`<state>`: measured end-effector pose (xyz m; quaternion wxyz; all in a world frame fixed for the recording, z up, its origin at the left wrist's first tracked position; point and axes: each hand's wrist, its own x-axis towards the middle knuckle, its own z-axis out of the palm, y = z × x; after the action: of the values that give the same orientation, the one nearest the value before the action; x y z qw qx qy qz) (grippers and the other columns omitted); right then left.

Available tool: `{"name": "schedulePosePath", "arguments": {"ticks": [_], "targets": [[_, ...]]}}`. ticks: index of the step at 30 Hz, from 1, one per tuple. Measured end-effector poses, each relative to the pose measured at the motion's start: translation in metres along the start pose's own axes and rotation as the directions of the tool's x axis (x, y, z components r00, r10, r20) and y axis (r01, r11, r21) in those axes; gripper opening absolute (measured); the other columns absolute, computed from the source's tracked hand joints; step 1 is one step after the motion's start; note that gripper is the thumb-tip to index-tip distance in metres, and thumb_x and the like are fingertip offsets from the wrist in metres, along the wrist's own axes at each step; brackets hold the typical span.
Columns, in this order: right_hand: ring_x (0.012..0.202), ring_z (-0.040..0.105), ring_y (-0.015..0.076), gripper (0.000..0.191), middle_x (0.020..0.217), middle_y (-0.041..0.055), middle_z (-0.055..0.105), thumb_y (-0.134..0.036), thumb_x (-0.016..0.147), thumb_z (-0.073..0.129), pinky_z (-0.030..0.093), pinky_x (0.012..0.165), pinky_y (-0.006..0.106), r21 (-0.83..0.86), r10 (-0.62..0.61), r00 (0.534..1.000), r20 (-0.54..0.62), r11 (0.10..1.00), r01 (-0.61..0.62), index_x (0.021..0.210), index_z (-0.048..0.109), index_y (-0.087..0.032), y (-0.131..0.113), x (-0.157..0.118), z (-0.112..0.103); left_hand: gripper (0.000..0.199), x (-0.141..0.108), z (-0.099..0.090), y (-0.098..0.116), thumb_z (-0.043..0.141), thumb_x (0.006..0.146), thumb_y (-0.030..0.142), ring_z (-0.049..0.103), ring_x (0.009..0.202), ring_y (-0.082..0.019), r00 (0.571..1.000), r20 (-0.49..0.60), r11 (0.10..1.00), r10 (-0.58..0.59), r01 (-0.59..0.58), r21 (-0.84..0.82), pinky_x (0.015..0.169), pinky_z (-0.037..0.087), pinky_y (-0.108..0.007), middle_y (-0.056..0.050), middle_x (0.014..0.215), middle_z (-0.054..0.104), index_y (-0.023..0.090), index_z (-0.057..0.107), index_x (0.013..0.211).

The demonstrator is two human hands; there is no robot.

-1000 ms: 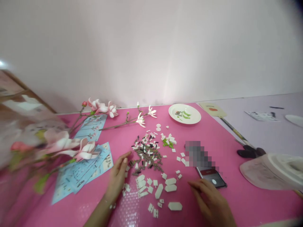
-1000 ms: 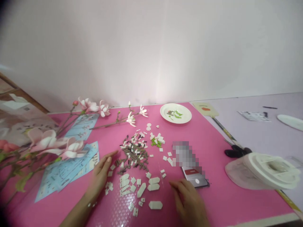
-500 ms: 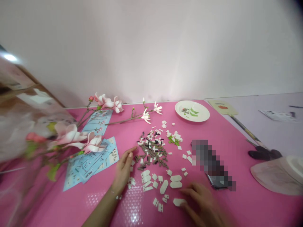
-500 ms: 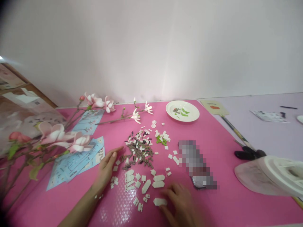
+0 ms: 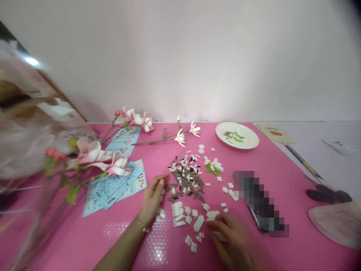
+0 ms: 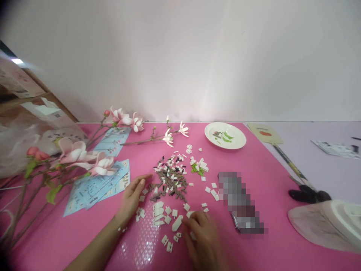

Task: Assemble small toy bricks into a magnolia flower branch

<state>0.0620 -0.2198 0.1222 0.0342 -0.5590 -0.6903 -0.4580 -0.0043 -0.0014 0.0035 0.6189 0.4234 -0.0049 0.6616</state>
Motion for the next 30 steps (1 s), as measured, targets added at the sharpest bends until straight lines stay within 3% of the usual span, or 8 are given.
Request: {"name": "schedulePosePath", "arguments": {"ticks": [6,12,17,21,25,30], "targets": [[0.078,0.055,0.0218,0.013,0.086,0.0063,0.057,-0.018,0.083,0.055,0.044,0.067,0.035,-0.045,0.051,0.988,0.146,0.998,-0.045,0.093,0.063,-0.021,-0.001,0.011,0.028,0.031,0.001,0.003,-0.009,0.047,0.092,0.038,0.057,0.106,-0.021,1.000,0.024,1.000,0.012,-0.012,-0.016,0.095,0.041,-0.035,-0.007,0.112,0.065,0.020,0.064,0.112],[0.077,0.054,0.0213,0.011,0.084,0.0056,0.057,-0.024,0.084,0.057,0.042,0.068,0.034,-0.098,0.004,0.988,0.157,0.995,0.012,0.092,0.065,-0.022,0.006,0.014,0.046,0.032,0.002,0.004,-0.005,0.047,0.092,0.040,0.059,0.098,-0.022,0.999,0.021,0.999,0.038,-0.038,-0.016,0.089,0.045,-0.035,-0.007,0.106,0.067,0.020,0.065,0.108],[0.075,0.055,0.0204,0.011,0.082,0.0054,0.058,-0.021,0.084,0.055,0.042,0.065,0.032,-0.082,-0.039,0.989,0.145,0.995,0.052,0.088,0.065,-0.021,0.011,0.012,0.044,0.032,0.002,0.002,0.001,0.047,0.091,0.042,0.060,0.096,-0.023,0.999,0.001,0.998,0.044,-0.044,-0.036,0.085,0.047,-0.035,-0.008,0.104,0.067,0.021,0.066,0.104],[0.076,0.056,0.0212,0.012,0.085,0.0063,0.059,-0.021,0.084,0.054,0.042,0.064,0.033,-0.111,0.002,0.991,0.132,0.994,0.012,0.090,0.064,-0.021,0.009,0.013,0.035,0.029,0.001,0.002,0.005,0.049,0.090,0.040,0.061,0.093,-0.022,0.998,-0.026,0.996,0.056,-0.057,-0.064,0.082,0.047,-0.034,-0.008,0.098,0.068,0.020,0.067,0.101],[0.076,0.056,0.0210,0.012,0.085,0.0058,0.060,-0.022,0.085,0.053,0.040,0.066,0.033,-0.140,0.065,0.976,0.209,0.989,-0.036,0.089,0.065,-0.022,0.004,0.016,0.031,0.026,0.000,0.000,0.010,0.051,0.089,0.038,0.061,0.092,-0.021,0.991,-0.099,0.990,0.090,-0.100,-0.097,0.083,0.047,-0.032,-0.007,0.095,0.067,0.020,0.068,0.094],[0.074,0.055,0.0203,0.013,0.081,0.0050,0.058,-0.024,0.087,0.052,0.038,0.066,0.032,-0.171,0.118,0.966,0.229,0.982,-0.080,0.085,0.065,-0.021,0.008,0.014,0.035,0.024,0.002,-0.005,0.014,0.051,0.088,0.037,0.061,0.092,-0.020,0.953,-0.290,0.980,0.089,-0.136,-0.147,0.086,0.046,-0.033,-0.006,0.092,0.067,0.018,0.066,0.090]]}}
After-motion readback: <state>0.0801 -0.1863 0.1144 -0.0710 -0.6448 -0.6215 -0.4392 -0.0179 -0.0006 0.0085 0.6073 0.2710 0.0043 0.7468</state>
